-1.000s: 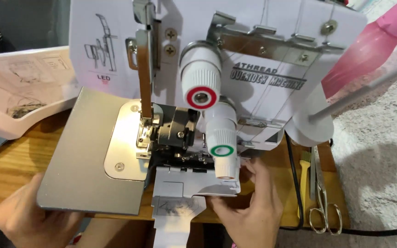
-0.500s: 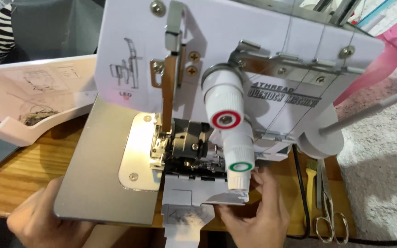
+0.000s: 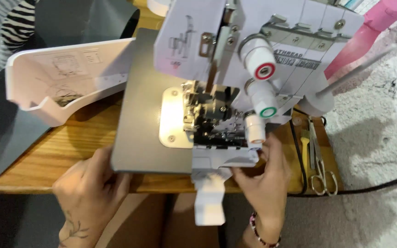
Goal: Adjusting and threading an overlock sewing machine using tweezers and scissors to clear the needle area.
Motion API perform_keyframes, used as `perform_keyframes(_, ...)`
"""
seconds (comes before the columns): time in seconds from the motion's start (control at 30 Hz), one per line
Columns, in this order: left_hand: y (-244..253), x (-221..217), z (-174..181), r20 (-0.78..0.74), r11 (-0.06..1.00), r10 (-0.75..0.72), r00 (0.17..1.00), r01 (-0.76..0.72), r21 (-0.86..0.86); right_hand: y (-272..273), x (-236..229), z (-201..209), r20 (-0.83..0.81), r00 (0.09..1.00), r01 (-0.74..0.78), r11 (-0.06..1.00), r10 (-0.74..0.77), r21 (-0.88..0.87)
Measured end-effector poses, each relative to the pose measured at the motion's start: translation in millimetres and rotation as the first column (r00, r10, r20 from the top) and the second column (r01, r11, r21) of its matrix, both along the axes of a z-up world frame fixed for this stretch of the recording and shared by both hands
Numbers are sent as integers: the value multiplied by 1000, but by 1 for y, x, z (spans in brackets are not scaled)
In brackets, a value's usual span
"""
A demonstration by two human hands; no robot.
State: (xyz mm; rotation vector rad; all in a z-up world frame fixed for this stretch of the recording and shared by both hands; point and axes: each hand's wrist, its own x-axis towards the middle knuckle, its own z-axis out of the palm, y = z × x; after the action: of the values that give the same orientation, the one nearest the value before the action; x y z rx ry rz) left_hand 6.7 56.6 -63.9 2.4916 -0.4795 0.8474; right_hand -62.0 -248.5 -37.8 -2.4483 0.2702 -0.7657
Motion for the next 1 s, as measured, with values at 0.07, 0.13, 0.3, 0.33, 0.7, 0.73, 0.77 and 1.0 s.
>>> perform_keyframes(0.07,3,1,24,-51,999,-32,998,31,-18,3,-2,-1,13,1000,-20,1000,19,13)
perform_keyframes(0.13,5,6,65,-111,920,-232,966,180,-349,7,-2,1,64,998,-23,1000,24,-12)
perform_keyframes(0.3,-1,59,137,109,860,-467,878,479,-175,21,-5,17,10,1000,-11,996,10,91)
perform_keyframes(0.33,-4,77,142,118,818,-564,817,573,-52,22,-6,20,-35,999,-3,993,8,120)
perform_keyframes(0.7,-52,165,141,-166,482,-836,523,844,234,17,-11,14,-44,999,-4,974,15,226)
perform_keyframes(0.73,-51,171,134,-162,535,-794,585,800,271,18,-10,14,-38,999,-9,973,18,229)
perform_keyframes(0.77,-48,168,139,-162,534,-795,585,801,272,18,-10,13,-37,999,-8,973,17,230)
perform_keyframes(1.0,-41,158,178,-489,483,-755,436,875,34,19,-8,14,-26,1000,3,983,1,181)
